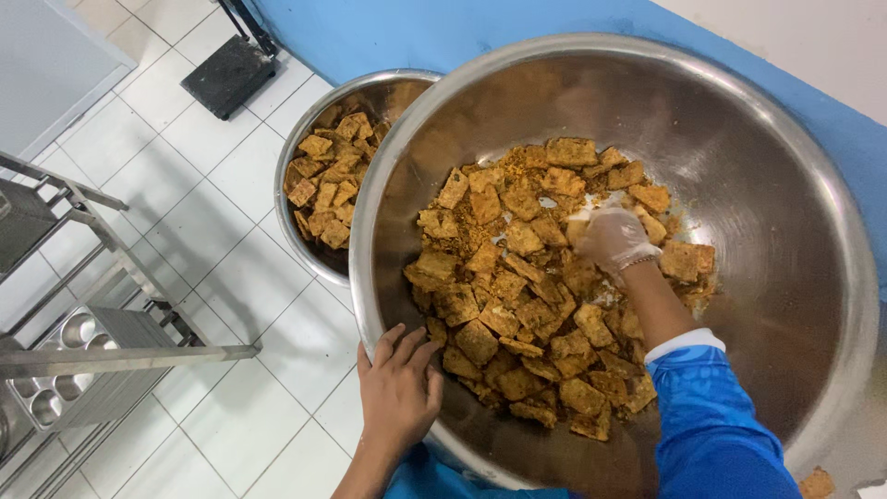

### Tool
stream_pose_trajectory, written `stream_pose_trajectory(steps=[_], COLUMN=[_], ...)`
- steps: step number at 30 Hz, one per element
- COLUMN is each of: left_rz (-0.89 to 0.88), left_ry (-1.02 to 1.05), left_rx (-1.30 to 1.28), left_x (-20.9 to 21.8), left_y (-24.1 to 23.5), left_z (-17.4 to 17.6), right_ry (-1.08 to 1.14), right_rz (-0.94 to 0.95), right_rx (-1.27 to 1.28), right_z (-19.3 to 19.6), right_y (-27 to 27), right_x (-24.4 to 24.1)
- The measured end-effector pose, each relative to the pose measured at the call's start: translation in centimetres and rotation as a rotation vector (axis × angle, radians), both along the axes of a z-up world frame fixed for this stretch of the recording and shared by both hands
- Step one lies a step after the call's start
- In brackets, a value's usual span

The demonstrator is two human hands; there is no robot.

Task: The person mixes seasoned, cubed food items in a large stainless steel bowl using a gloved right hand. The left hand stabilizes the bowl while the right hand repeatedly lifts and turns the pieces to distribute seasoning. A second bowl containing similar items sits nearby.

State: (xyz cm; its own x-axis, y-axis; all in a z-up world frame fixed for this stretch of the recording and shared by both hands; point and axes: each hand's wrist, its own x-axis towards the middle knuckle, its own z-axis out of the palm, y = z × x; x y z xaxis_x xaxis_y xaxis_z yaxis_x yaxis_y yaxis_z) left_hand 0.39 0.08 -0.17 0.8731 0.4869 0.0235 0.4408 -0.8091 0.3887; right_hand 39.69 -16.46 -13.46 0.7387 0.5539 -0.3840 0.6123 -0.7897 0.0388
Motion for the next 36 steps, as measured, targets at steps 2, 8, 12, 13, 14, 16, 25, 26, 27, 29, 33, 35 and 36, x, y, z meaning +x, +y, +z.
stream_pose_trajectory(steps=[2,8,12,13,14,16,25,26,27,29,33,35,36], left_rz=[-0.004,0.004,0.003,0.004,0.001,-0.009,-0.004,-0.002,-0.005,-0.005,-0.006,-0.003,-0.007], left_ry=[-0.017,-0.045,-0.073,-0.078,-0.084,-0.086,-0.058,-0.059,-0.056,-0.050,-0.023,-0.032,-0.029], left_rx=[0.007,-0.011,-0.010,-0.010,-0.011,-0.004,-0.006,-0.005,-0.005,-0.004,-0.003,0.002,-0.005], left_x=[0.0,0.0,-0.1,-0.2,-0.1,-0.1,-0.1,-0.1,-0.1,0.0,0.0,0.0,0.0], left_y=[0.0,0.0,-0.1,-0.1,-0.1,-0.1,-0.1,0.0,0.0,0.0,0.0,0.0,0.0], left_z=[0.0,-0.2,-0.2,-0.1,-0.1,0.0,-0.1,-0.1,-0.1,-0.1,-0.1,-0.2,-0.2], right_ry=[0.061,-0.169,-0.303,-0.375,-0.449,-0.341,0.282,0.301,0.270,0.205,0.160,0.064,0.047], right_rz=[-0.004,0.052,0.068,0.106,0.141,0.121,-0.198,-0.197,-0.168,-0.105,-0.158,-0.123,-0.156], right_rx=[0.016,0.086,-0.063,-0.089,-0.115,0.038,0.214,0.205,0.255,0.354,0.541,0.362,0.358], right_z=[0.5,-2.2,-1.3,-1.2,-1.1,-0.8,0.7,-0.7,-2.3,-5.2,-7.7,-7.2,-6.5], right_y=[0.1,0.2,0.1,0.0,-0.2,-0.2,-1.0,-1.4,-1.8,-2.5,-3.8,-3.7,-3.6], right_x=[-0.1,0.1,-0.4,-0.2,0.1,0.6,0.5,1.4,2.3,4.1,4.7,4.5,4.2])
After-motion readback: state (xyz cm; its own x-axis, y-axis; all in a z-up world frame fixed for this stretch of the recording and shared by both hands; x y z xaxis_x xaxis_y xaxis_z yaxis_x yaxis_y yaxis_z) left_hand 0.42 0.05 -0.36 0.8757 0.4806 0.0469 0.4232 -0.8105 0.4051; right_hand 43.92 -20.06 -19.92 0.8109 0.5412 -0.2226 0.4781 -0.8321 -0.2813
